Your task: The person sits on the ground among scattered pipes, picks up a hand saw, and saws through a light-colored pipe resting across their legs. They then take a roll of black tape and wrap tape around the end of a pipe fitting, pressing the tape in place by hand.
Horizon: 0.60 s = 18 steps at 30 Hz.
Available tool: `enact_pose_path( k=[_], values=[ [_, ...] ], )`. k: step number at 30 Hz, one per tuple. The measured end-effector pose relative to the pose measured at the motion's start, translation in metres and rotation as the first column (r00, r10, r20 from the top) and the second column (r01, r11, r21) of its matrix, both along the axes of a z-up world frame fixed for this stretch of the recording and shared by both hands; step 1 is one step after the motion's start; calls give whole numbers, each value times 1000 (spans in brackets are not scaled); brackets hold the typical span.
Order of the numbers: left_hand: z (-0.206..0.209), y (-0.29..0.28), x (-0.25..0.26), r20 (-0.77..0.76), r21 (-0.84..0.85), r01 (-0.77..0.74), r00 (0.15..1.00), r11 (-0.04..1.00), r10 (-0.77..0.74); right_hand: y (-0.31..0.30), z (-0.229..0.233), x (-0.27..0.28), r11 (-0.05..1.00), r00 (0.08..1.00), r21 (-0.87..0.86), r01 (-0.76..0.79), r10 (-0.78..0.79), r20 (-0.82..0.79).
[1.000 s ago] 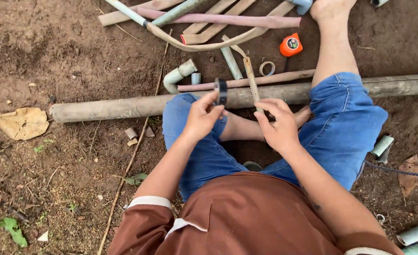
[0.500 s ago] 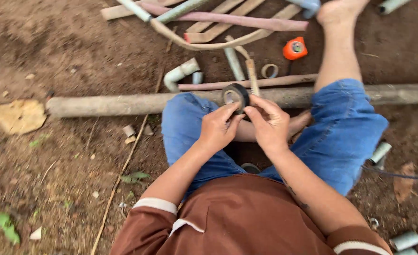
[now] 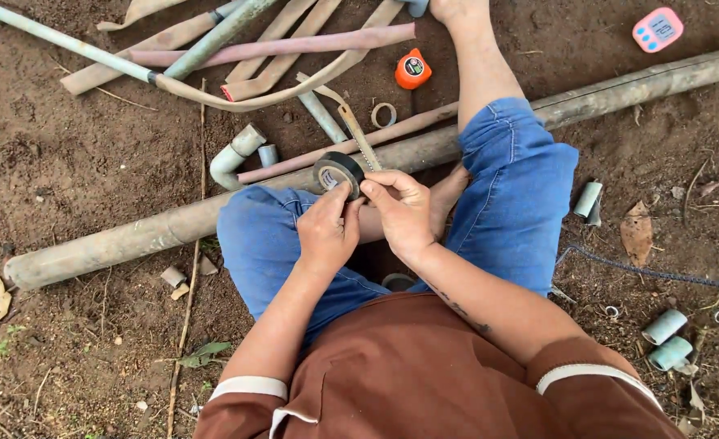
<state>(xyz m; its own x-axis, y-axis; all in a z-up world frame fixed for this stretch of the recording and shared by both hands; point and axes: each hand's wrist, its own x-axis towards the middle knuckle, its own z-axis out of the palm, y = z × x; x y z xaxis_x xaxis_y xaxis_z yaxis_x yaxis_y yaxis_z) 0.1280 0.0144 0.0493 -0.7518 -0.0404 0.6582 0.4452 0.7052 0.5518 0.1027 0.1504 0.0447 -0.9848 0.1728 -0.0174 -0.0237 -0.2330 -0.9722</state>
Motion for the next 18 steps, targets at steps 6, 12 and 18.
enact_pose_path(
  k=[6,12,18],
  values=[
    [3,6,-3,-35,-98,-51,998,994,48,4,0,-2,996,999,85,36,-37,3],
    [8,7,-5,-6,-72,-27,1000,997,26,11,14,-4,936,953,346,58,50,-297],
    [16,9,-7,76,-4,48,996,999,-48,23,25,-1,941,942,336,29,87,-323]
  ],
)
